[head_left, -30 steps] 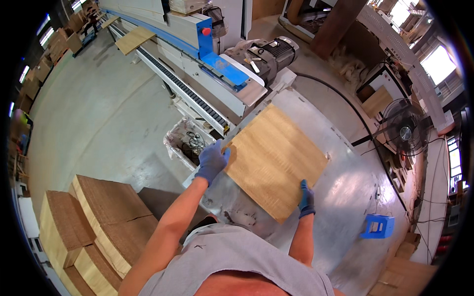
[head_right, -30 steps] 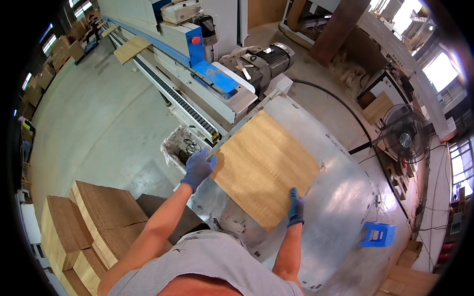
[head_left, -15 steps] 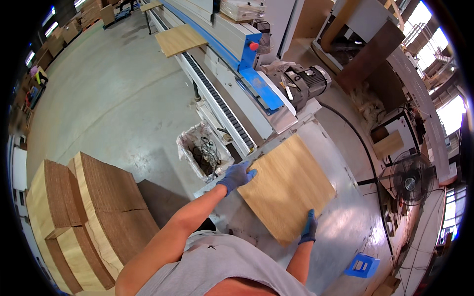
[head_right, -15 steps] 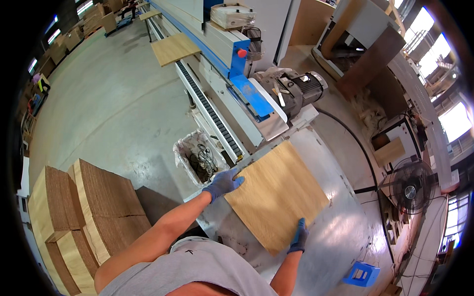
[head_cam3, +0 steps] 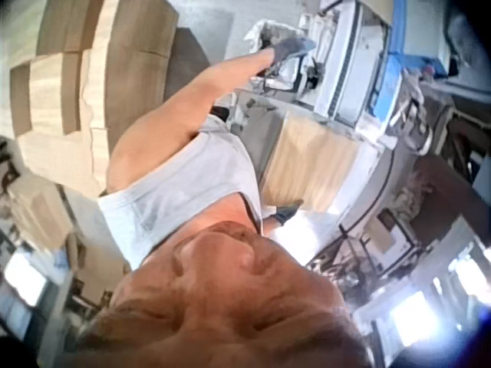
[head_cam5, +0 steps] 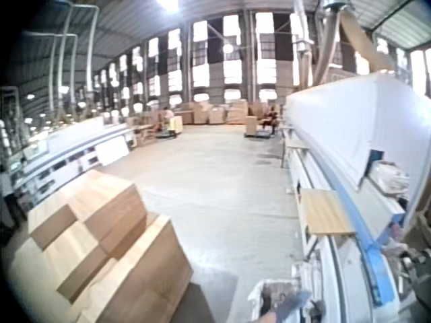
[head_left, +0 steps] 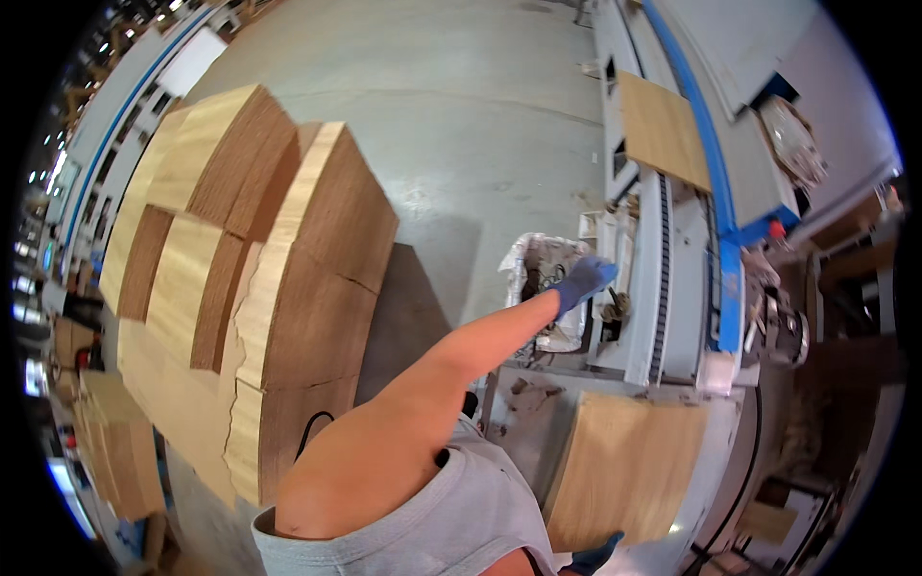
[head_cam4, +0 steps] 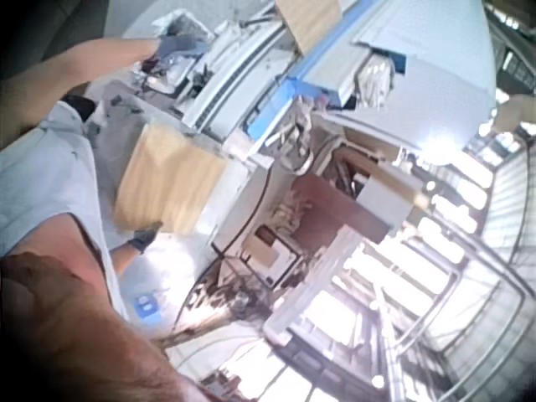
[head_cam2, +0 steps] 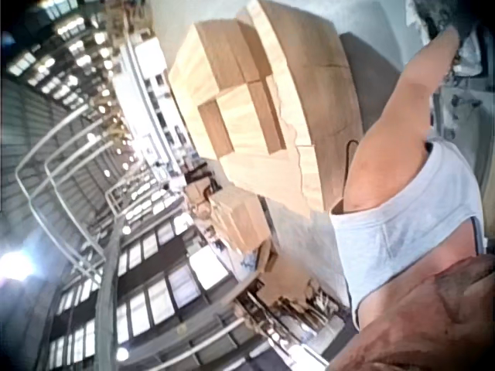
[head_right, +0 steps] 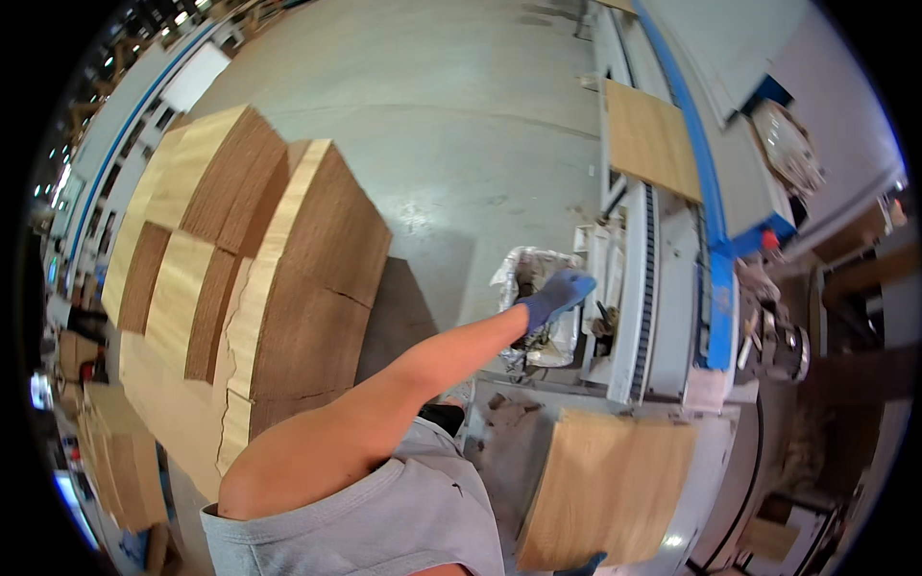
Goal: The person collects wooden panels from a processing machine, stacks them on a work table by hand, and carries the stacked panels to stack them onto a pallet.
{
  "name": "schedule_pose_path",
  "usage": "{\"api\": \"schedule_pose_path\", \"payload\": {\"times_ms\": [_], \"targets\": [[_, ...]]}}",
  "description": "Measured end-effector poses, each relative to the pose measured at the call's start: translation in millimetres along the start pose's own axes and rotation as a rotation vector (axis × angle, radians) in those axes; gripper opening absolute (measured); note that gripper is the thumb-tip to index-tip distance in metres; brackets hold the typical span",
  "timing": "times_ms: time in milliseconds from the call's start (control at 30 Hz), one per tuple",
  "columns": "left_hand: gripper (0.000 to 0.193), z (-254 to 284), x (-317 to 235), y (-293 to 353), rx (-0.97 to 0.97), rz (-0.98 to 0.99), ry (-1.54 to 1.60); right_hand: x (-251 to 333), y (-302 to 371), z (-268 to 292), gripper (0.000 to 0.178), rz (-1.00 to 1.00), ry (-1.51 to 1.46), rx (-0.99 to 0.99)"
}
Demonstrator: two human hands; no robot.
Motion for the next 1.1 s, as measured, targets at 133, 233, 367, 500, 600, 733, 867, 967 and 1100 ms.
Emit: {"api": "schedule_pose_path", "payload": {"times_ms": [133,233,367,500,600,733,867,967,1100], "targets": [[0.035,5,-12,-31,-0.091,0.168,0.222,-8,-8,30,0.083,-0.060,-0.002,-0.019],[0.034,-5,-14,-45,-0.047,0.298,0.259,-1,-20,20,0.083,-0.031,0.124,-0.034],[0.052,-29,1,-50,0.128,0.455,0.437,9,8,33,0.084,0.063,0.285,-0.175],[0.063,-45,5,-47,0.155,0.520,0.541,-4,-9,25,0.069,0.080,-0.228,0.075],[0.053,-62,-7,-41,0.209,0.536,0.601,-2,-5,12,0.067,0.091,-0.288,0.037],[0.041,-71,-18,-41,0.214,0.406,0.783,4,0,9,0.065,0.187,-0.243,-0.108],[0.031,-91,3,-15,0.208,0.476,0.646,7,10,16,0.056,0.240,-0.265,-0.235],[0.031,-95,3,16,0.258,0.421,0.621,14,12,5,0.060,0.257,-0.262,-0.226],[0.031,-118,-26,75,0.346,0.417,0.622,9,6,33,0.057,0.345,-0.213,-0.357]]}}
Point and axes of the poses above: each hand's wrist, its own y-axis away from the middle knuckle, its own z-axis out of the back of the hand, x = y × z, the point moved 10 cm from there along -y, towards the middle knuckle, and after that the axes turned 6 degrees about -y, right-handed, at the moved point
